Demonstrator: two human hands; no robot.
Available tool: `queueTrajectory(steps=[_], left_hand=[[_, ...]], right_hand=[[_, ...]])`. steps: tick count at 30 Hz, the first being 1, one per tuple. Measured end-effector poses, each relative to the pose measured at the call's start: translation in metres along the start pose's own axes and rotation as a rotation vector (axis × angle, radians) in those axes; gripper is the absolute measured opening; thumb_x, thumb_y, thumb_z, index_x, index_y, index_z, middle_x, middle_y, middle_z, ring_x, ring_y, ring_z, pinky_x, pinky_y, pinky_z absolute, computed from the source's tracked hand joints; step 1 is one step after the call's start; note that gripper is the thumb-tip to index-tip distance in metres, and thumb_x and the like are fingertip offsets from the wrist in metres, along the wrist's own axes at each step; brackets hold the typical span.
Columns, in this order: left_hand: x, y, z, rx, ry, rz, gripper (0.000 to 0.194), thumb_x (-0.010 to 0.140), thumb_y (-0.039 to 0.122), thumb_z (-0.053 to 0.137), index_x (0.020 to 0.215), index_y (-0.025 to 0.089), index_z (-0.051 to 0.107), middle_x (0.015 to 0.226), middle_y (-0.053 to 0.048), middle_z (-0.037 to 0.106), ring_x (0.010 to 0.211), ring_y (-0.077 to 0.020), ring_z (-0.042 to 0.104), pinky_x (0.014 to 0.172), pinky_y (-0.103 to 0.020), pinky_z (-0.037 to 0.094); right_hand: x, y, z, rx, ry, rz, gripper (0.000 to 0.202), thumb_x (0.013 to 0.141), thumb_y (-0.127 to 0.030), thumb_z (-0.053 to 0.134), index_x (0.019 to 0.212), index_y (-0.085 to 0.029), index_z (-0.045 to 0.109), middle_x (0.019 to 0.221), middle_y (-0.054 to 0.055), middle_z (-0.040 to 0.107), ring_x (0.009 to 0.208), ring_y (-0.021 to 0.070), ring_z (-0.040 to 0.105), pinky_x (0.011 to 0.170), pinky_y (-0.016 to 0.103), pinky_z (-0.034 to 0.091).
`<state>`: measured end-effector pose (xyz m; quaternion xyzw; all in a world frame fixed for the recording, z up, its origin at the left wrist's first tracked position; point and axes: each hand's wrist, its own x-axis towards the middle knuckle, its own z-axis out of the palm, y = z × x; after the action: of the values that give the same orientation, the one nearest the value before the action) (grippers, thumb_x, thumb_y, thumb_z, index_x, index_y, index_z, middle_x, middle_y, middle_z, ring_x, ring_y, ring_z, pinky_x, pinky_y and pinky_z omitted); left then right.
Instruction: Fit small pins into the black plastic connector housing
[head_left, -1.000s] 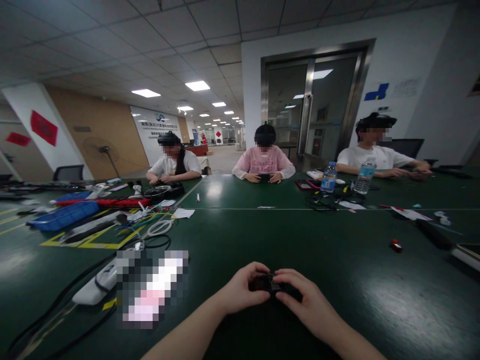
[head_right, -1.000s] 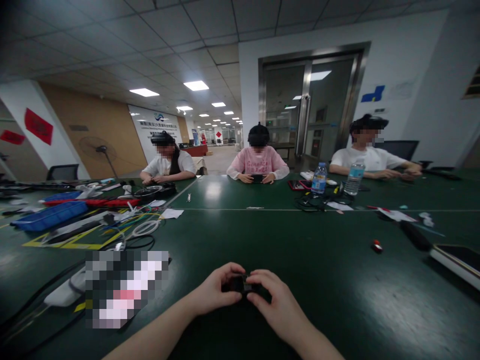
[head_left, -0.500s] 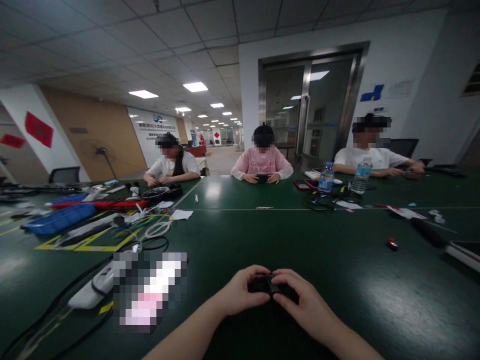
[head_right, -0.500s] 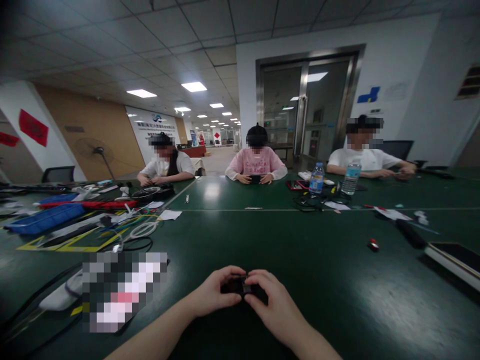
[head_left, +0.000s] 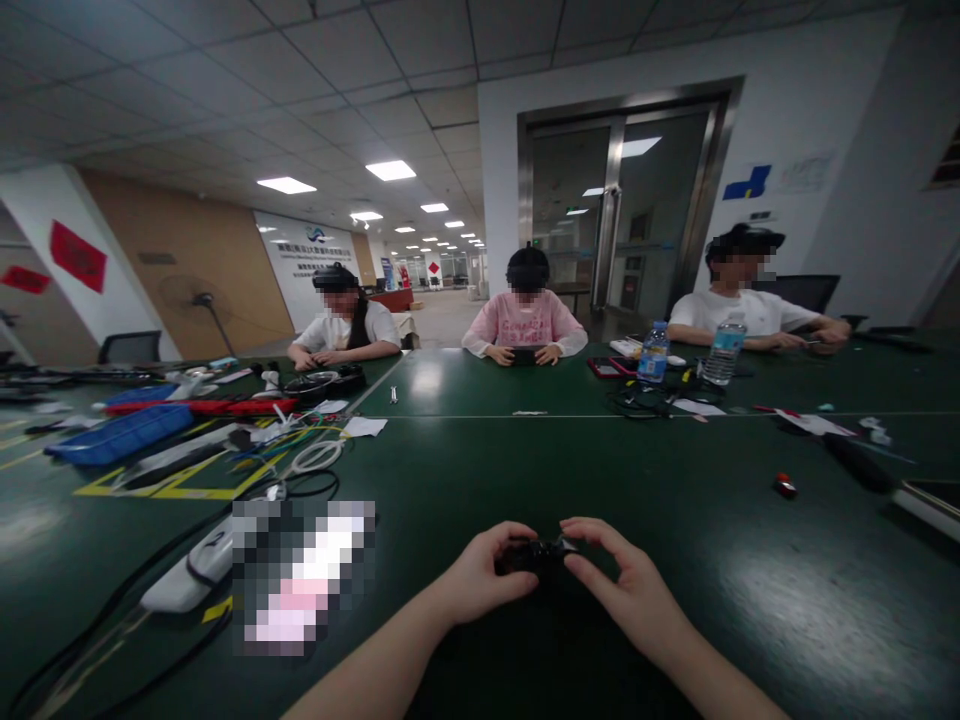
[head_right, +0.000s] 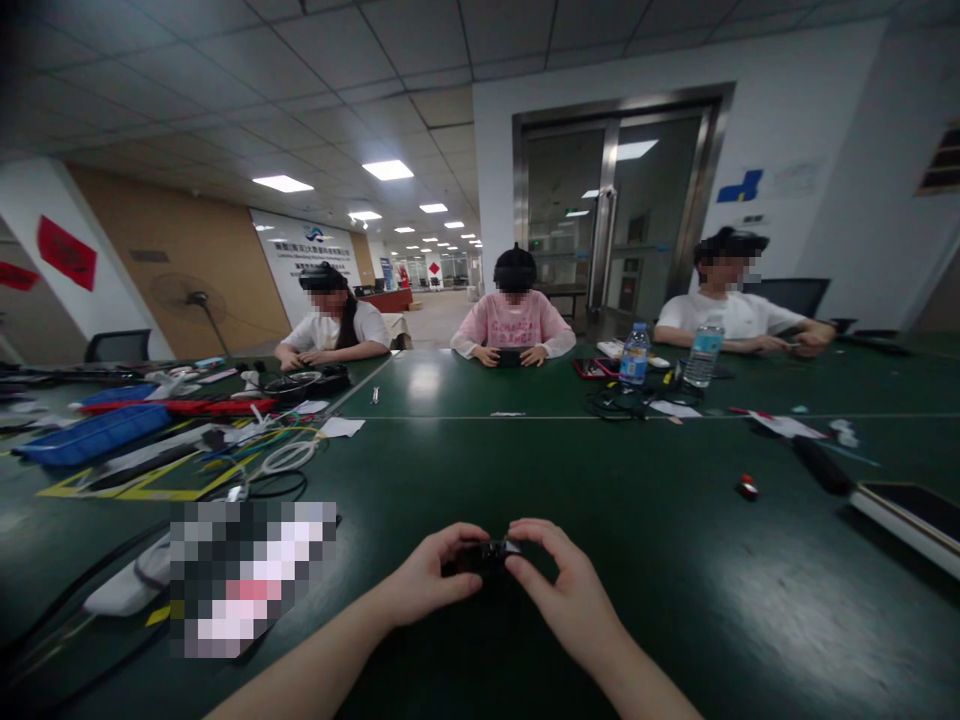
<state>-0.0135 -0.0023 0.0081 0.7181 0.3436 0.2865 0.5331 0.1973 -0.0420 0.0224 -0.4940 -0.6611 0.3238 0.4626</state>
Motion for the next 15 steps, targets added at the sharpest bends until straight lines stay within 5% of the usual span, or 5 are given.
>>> queueTrajectory(steps=[15], left_hand=[[0.0, -0.004, -0.002, -0.105, -0.015, -0.022, 0.042, 0.077, 0.021, 0.063, 0.115, 0.02, 0.046, 0.1, -0.005, 0.061, 0.09, -0.0188, 0.058, 0.077, -0.032, 0.044]], right_hand=[[0.005, 0.023, -0.017, 0.401, 0.249, 0.132, 0.034, 0.07, -0.044, 0.069, 0.097, -0.025, 0.063, 0.097, 0.005, 0.064, 0.098, 0.0251, 0.057, 0.084, 0.038, 0.047]])
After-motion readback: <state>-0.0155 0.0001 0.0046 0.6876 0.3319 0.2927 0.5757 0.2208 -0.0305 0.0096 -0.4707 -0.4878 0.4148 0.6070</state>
